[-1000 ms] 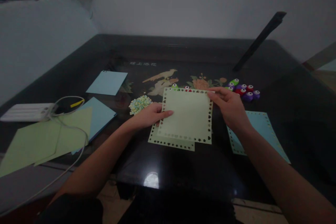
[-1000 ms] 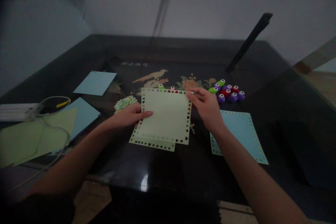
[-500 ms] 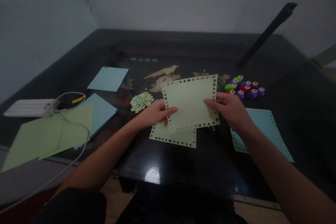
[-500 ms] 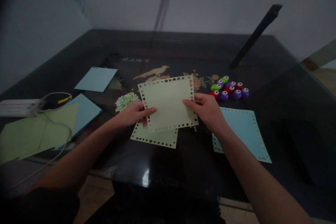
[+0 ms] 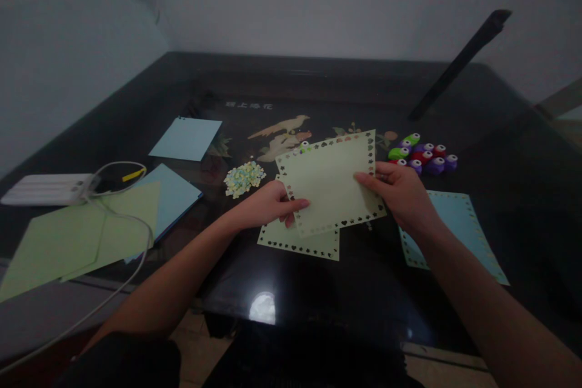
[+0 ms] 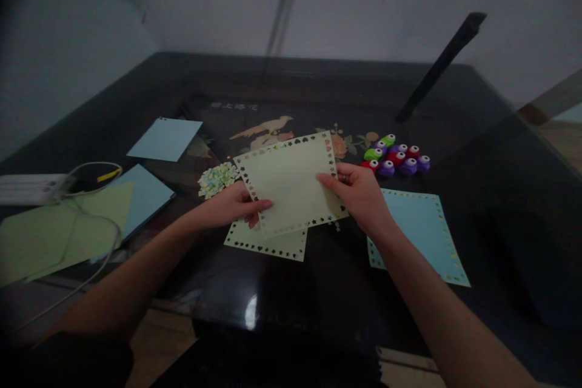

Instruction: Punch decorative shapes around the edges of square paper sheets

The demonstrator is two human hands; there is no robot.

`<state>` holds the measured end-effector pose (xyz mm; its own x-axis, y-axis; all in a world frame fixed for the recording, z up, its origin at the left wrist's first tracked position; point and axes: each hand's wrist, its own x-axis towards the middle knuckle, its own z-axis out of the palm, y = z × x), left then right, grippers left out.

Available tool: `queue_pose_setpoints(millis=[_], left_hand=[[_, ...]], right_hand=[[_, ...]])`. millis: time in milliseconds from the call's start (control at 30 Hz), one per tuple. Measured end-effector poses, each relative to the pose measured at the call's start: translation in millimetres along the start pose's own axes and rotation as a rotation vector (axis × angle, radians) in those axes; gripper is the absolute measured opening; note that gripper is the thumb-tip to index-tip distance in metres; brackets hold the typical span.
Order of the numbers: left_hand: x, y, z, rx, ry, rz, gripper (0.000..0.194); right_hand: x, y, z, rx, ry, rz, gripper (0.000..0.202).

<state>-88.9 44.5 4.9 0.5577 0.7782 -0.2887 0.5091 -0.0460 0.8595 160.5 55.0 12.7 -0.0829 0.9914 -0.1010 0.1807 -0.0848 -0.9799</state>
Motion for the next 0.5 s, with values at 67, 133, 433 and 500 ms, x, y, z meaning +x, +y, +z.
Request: queue_pose_setpoints(millis=[67, 133, 433, 500], left_hand=[[-0.2, 1.5, 0.4, -0.03, 0.013, -0.016, 0.038], [-0.2, 1.8, -0.1, -0.031, 0.018, -0.02, 0.037], [2.0, -2.9, -7.4, -0.025, 0.118, 0.002, 0.035], [2.8, -5.9, -9.7, -0.025, 0.178, -0.013, 0.035]], right_hand=[[0.9, 3.2, -0.8, 0.014, -0.013, -0.001, 0.021], [1.5, 5.2, -1.5, 0.018, -0.023, -0.008, 0.022], [22.2, 7.4, -6.5, -0.029, 0.082, -0.107, 0.032], [32.9, 7.6, -8.2, -0.113, 0.136, -0.167, 0.034]])
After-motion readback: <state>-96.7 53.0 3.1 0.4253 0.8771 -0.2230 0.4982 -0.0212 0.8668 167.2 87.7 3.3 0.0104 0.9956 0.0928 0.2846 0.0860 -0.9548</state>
